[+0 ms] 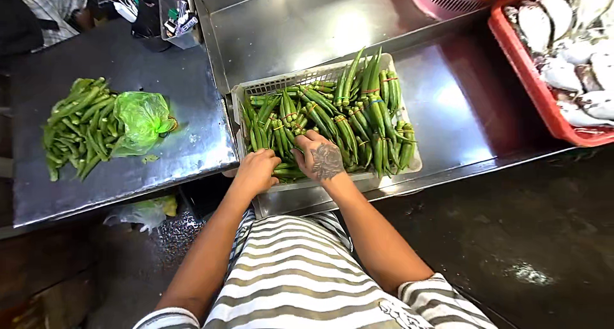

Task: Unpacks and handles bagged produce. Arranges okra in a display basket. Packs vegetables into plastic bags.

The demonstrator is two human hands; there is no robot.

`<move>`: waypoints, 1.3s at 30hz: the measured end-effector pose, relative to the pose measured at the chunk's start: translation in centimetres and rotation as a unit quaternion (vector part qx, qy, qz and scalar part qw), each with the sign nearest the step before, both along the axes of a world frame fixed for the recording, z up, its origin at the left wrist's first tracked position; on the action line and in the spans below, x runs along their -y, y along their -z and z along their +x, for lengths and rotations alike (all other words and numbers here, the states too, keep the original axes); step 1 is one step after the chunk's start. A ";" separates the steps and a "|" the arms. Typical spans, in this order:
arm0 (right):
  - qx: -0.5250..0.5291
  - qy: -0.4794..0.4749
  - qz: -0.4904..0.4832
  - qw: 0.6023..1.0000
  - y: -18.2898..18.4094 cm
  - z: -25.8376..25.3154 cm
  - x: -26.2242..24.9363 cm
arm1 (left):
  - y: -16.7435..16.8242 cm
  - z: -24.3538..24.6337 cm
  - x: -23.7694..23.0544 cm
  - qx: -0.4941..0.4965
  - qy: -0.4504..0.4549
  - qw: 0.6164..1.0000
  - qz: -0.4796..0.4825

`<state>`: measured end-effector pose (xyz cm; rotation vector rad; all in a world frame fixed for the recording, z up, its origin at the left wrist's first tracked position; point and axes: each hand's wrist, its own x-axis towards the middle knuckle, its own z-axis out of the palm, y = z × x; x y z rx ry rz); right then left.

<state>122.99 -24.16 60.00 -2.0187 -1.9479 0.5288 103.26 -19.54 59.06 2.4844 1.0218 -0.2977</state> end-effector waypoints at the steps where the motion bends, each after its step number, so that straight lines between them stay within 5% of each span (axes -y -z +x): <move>1: 0.000 0.019 -0.012 1.000 0.1 -0.4 -0.3 | 0.0 0.1 0.0 -0.015 0.004 1.000 -0.002; 4: -0.024 0.048 -0.003 0.999 -0.7 -1.1 -1.2 | -0.8 -1.5 -0.2 0.043 -0.007 0.999 0.004; 8: -0.110 -0.005 0.007 0.994 -0.6 -3.4 -3.8 | -4.0 -6.2 -0.6 0.240 -0.109 0.961 -0.078; 13: -0.108 0.050 -0.139 0.983 0.9 -9.1 -6.4 | -6.2 -11.6 -1.9 0.566 -0.251 0.758 -0.203; 15: -0.124 0.074 -0.147 0.979 2.0 -10.0 -6.8 | -6.2 -11.8 -2.1 0.623 -0.331 0.675 -0.216; 17: -0.175 0.081 -0.178 0.965 1.9 -9.2 -7.0 | -6.0 -10.8 -2.2 0.619 -0.414 0.632 -0.215; 20: -0.331 0.105 -0.155 0.925 -0.8 -5.8 -5.4 | -5.6 -8.4 -2.4 0.574 -0.481 0.621 -0.231; 23: -0.440 0.152 -0.015 0.885 -5.1 -0.6 -1.5 | -5.6 -5.8 -2.3 0.553 -0.463 0.638 -0.270; 28: -0.234 0.288 0.207 0.905 -9.8 10.2 2.0 | -5.5 -1.1 -3.5 0.550 -0.417 0.648 -0.323; 31: -0.103 0.342 0.153 0.921 -11.2 14.4 2.5 | -5.4 1.5 -4.0 0.553 -0.399 0.635 -0.363; 36: -0.058 0.291 -0.115 0.948 -9.4 17.6 -0.6 | -5.1 2.9 -3.4 0.535 -0.396 0.632 -0.397; 39: -0.055 0.283 -0.097 0.953 -8.1 17.8 -0.4 | -5.3 1.6 -3.6 0.540 -0.403 0.632 -0.384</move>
